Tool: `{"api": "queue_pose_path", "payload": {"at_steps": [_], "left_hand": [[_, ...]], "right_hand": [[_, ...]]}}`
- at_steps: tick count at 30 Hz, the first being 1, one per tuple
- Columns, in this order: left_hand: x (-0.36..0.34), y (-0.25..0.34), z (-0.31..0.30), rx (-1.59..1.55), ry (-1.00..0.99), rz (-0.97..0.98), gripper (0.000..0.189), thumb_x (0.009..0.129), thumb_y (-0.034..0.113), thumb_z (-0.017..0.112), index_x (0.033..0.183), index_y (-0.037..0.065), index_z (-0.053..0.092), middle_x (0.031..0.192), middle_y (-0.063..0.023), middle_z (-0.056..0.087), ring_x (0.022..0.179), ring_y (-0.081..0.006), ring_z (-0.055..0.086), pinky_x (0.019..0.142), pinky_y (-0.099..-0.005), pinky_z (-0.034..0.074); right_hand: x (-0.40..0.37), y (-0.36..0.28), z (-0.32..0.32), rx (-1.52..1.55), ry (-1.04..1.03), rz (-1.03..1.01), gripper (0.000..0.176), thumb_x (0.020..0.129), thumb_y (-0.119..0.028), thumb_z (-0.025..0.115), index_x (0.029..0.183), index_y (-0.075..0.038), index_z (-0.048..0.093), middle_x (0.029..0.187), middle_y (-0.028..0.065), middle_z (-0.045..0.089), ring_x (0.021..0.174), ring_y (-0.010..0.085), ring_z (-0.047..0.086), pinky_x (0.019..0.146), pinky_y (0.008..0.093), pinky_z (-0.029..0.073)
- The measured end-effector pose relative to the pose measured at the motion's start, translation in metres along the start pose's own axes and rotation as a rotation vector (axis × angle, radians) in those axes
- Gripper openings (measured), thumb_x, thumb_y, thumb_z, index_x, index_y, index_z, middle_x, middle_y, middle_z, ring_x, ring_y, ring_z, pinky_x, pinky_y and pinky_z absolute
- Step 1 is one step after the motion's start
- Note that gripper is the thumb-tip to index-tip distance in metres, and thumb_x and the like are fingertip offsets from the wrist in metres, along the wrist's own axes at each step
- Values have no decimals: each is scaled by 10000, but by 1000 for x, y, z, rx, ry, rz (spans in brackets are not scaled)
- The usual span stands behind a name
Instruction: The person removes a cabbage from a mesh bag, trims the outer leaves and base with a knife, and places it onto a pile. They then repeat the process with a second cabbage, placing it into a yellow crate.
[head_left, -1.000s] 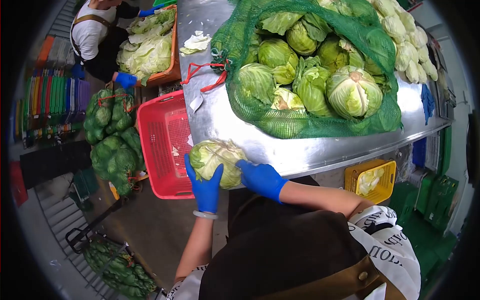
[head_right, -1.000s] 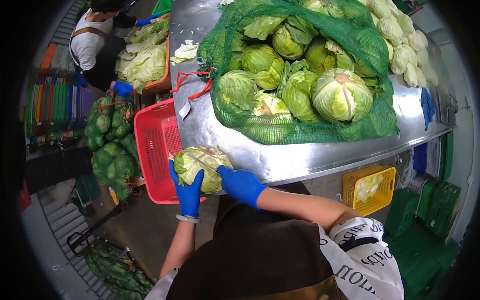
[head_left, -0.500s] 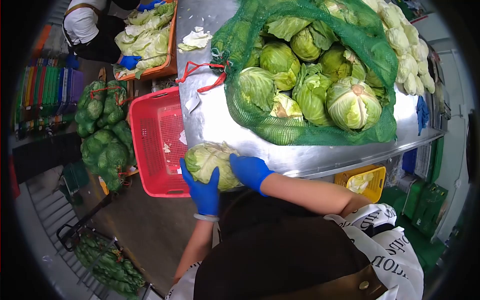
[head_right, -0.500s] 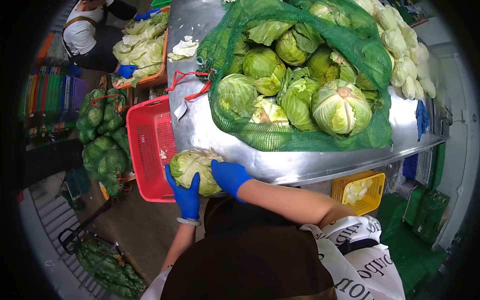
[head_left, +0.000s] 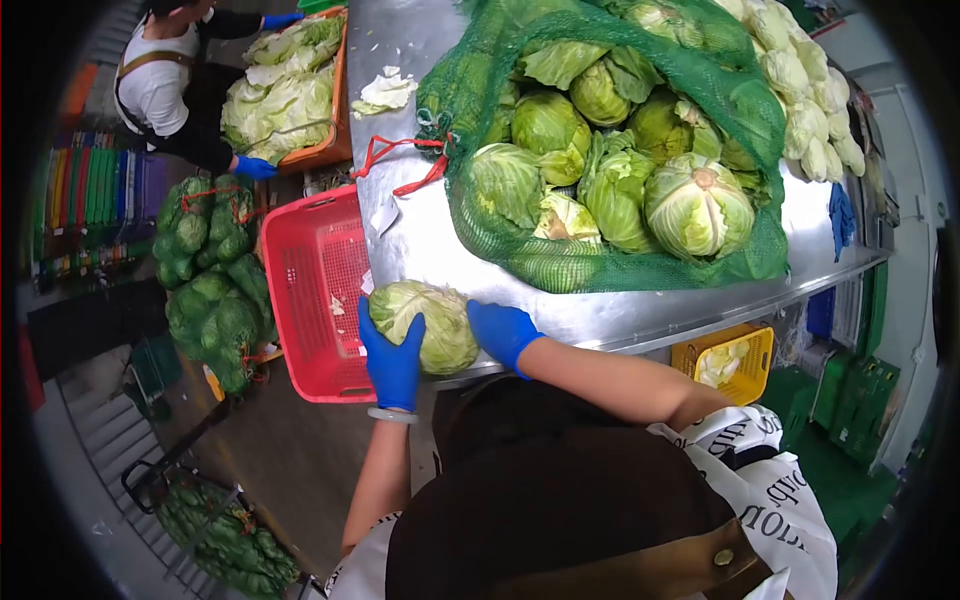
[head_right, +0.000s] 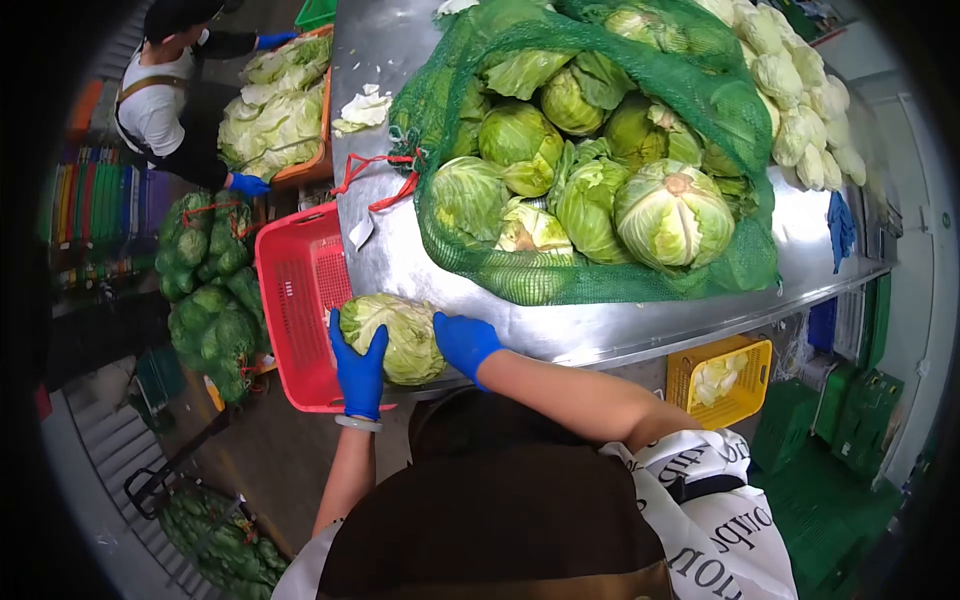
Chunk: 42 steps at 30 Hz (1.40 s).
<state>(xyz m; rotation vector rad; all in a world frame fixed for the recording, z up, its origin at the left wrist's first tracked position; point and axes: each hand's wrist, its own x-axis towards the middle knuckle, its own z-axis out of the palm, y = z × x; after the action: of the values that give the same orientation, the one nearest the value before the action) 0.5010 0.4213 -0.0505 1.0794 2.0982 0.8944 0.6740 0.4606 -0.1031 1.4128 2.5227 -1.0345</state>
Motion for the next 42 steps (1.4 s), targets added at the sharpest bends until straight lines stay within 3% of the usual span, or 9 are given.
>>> {"api": "queue_pose_path", "payload": {"at_steps": [13, 15, 16, 18, 21, 24, 31, 36, 42], "left_hand": [[103, -11, -46, -490, -560, -462, 771, 845, 310, 704, 1421, 7, 289, 1309, -187, 492, 1128, -238, 552, 901, -371, 493], [96, -20, -43, -370, -398, -318, 789, 842, 322, 706, 1421, -14, 289, 1288, -185, 506, 1123, -243, 554, 891, -355, 500], [85, -24, -45, -421, -343, -339, 789, 841, 307, 712, 1422, -21, 289, 1287, -184, 507, 1129, -249, 549, 905, -353, 492], [56, -37, -54, -523, -187, -398, 816, 828, 263, 730, 1430, -27, 263, 1306, -183, 486, 1164, -252, 519, 951, -352, 458], [17, -86, -44, -574, -6, -369, 880, 792, 171, 761, 1444, -36, 208, 1338, -185, 444, 1190, -256, 491, 981, -351, 436], [-28, -67, -26, -408, 146, -248, 987, 733, 81, 795, 1457, -41, 136, 1365, -188, 399, 1211, -252, 465, 983, -346, 433], [-13, -76, -48, -473, -118, -62, 1032, 691, 42, 811, 1471, -8, 137, 1394, -200, 355, 1240, -273, 438, 1011, -377, 421], [-14, -112, -57, -473, 7, -17, 1004, 682, 44, 817, 1466, 3, 191, 1356, -184, 420, 1231, -270, 449, 1008, -368, 423], [-30, -113, -45, -729, 159, -315, 820, 696, 69, 815, 1371, -22, 359, 1257, -153, 517, 1124, -234, 531, 943, -349, 464]], "right_hand": [[63, 33, 63, 38, 129, -26, 215, 931, -118, 401, 1113, -23, 464, 810, 189, 629, 699, 325, 657, 579, 435, 529], [87, 40, 96, 137, 294, -100, 193, 946, -145, 403, 1085, -26, 467, 776, 176, 622, 622, 291, 651, 512, 409, 522], [74, 24, 43, 558, -129, 197, 196, 943, -209, 447, 1060, -54, 476, 724, 138, 594, 500, 225, 600, 411, 348, 481], [61, 25, 15, 991, -310, 452, 367, 877, -305, 568, 1119, -43, 481, 818, 240, 632, 702, 371, 651, 624, 448, 521], [44, 8, -21, 960, -378, 352, 435, 854, -372, 623, 1130, -64, 487, 847, 203, 635, 755, 365, 651, 668, 432, 519], [39, -6, 11, 683, -19, -125, 511, 819, -413, 672, 1168, -84, 496, 952, 182, 640, 862, 348, 649, 745, 427, 508], [126, -51, -3, 521, 446, -120, 373, 858, -361, 619, 1103, -104, 506, 944, 207, 644, 831, 414, 625, 715, 506, 482], [159, -24, -42, 280, 276, 88, 466, 826, -400, 662, 1157, -106, 517, 1071, 200, 618, 944, 400, 623, 761, 483, 497], [45, -34, -17, 378, 330, -364, 255, 913, -266, 574, 1071, -66, 589, 974, 152, 624, 897, 355, 622, 756, 424, 509]]}}
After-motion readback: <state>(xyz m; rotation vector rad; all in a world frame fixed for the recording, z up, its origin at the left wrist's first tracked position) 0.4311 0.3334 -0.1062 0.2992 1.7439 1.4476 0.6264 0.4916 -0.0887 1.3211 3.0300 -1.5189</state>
